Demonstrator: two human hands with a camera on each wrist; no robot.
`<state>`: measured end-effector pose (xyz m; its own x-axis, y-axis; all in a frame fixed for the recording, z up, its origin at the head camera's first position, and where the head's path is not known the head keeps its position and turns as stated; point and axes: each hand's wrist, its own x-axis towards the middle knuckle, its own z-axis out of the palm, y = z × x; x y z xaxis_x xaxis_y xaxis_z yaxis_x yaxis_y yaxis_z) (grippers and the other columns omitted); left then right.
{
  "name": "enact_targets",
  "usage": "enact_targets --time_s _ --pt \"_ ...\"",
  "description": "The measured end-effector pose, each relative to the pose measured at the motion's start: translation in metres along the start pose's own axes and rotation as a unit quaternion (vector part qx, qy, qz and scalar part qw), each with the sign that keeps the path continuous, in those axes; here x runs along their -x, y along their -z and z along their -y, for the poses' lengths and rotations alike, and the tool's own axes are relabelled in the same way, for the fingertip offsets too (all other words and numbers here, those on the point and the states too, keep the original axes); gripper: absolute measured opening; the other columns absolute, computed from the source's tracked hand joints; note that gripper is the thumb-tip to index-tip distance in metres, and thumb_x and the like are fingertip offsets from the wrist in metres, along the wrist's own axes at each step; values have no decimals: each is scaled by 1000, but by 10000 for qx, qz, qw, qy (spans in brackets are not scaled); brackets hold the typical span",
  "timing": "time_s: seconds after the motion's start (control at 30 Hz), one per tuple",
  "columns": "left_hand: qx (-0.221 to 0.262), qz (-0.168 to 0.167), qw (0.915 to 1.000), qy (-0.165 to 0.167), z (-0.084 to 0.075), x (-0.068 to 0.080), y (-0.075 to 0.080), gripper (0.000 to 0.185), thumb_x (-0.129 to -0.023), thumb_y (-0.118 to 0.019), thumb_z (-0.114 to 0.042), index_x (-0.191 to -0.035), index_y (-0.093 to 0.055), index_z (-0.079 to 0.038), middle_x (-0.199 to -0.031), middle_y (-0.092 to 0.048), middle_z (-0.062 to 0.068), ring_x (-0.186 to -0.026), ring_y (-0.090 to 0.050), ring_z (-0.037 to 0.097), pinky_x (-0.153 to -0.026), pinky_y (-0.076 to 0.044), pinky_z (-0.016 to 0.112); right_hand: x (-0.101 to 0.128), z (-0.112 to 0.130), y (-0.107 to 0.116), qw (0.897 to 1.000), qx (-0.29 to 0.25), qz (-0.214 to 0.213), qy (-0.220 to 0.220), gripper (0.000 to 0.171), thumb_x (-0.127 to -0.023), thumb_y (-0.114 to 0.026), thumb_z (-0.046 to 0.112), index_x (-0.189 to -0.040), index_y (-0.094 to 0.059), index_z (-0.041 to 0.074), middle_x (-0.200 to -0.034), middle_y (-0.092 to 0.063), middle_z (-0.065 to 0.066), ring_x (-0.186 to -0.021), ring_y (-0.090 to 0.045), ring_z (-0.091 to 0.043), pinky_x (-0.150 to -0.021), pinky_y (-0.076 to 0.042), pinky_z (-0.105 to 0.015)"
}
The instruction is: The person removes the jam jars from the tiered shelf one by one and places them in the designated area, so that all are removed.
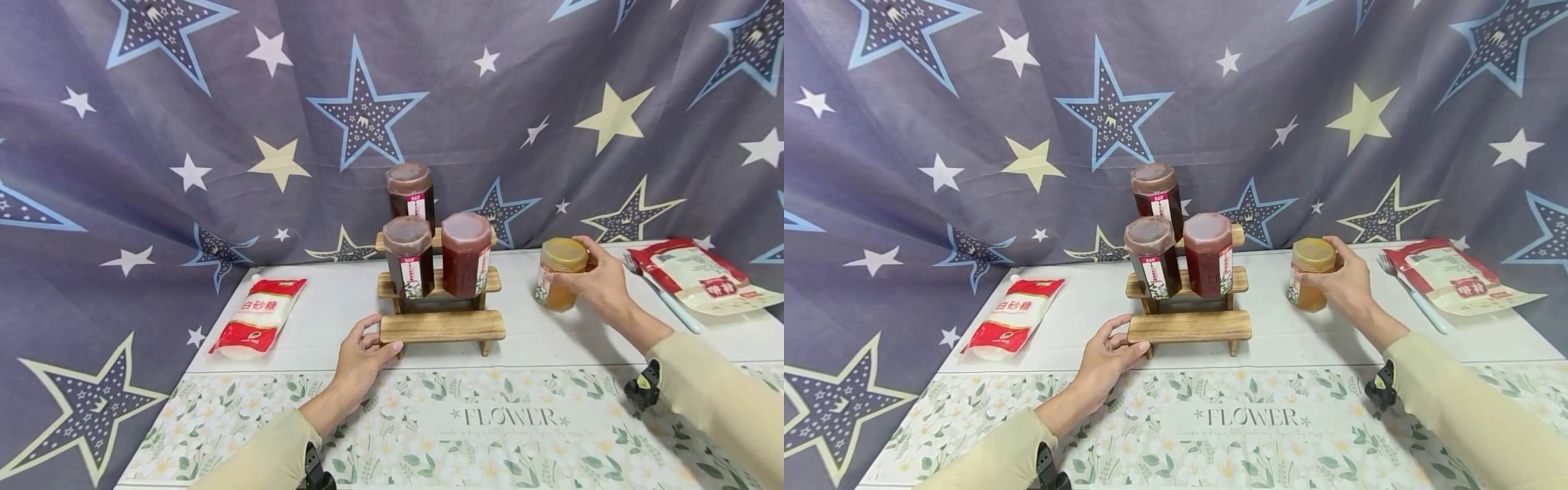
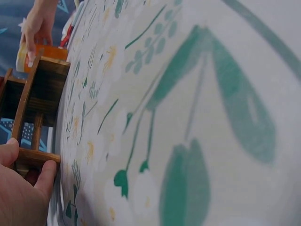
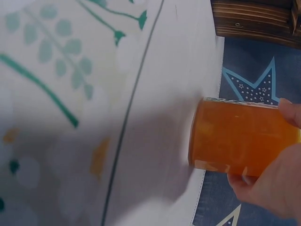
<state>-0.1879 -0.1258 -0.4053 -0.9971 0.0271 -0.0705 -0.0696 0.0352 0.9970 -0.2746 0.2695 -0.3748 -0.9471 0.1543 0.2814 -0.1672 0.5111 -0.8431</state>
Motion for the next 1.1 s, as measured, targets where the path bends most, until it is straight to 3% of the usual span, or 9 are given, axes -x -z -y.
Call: enact_targets --time_s 0.3,0.53,0.63,0.77,0.9,1.1 --pt "53 22 10000 -21 -1 0 0 66 -85 -72 -4 -143 -40 -11 -103 -65 13 -90 -66 19 -85 -59 38 -1 -7 2 9991 -75 -24 426 77 -75 -84 12 -140 -44 7 -119 -54 -17 -92 -50 -6 -71 -44 -6" --pt "61 14 10000 0 -1 0 -1 67 -85 -72 -4 -143 -39 -10 -103 -65 13 -90 -66 18 -85 -59 38 1 -9 1 9991 -102 15 413 79 -75 -84 12 -141 -42 7 -122 -52 -15 -94 -50 -6 -72 -44 -6" --pt "50 2 10000 14 0 0 -1 66 -85 -72 -4 -143 -39 -10 -103 -65 13 -90 -66 18 -85 -59 38 1 -8 1 9993 -133 166 320 82 -77 -82 14 -144 -36 5 -125 -50 -17 -99 -50 -12 -75 -44 -7" --pt "52 -8 10000 17 -1 0 -1 66 -86 -72 -4 -143 -40 -10 -103 -65 13 -90 -66 17 -84 -59 38 -1 -1 6 9978 -185 629 45 93 -80 -80 17 -151 -21 3 -136 -41 -25 -116 -46 -30 -96 -47 -28" --pt "51 6 10000 4 0 -1 -1 66 -85 -72 -5 -143 -40 -10 -104 -65 13 -90 -66 17 -84 -59 38 -10 12 15 9942 -95 1045 -256 106 -82 -79 27 -154 -5 4 -146 -29 -31 -127 -37 -42 -106 -36 -56" --pt "36 6 10000 13 0 -1 -1 66 -86 -72 -5 -143 -40 -11 -104 -65 13 -89 -66 17 -84 -59 37 -22 38 29 9933 -159 1119 -242 103 -85 -75 31 -155 -4 7 -150 -24 -31 -136 -28 -46 -109 -30 -62"
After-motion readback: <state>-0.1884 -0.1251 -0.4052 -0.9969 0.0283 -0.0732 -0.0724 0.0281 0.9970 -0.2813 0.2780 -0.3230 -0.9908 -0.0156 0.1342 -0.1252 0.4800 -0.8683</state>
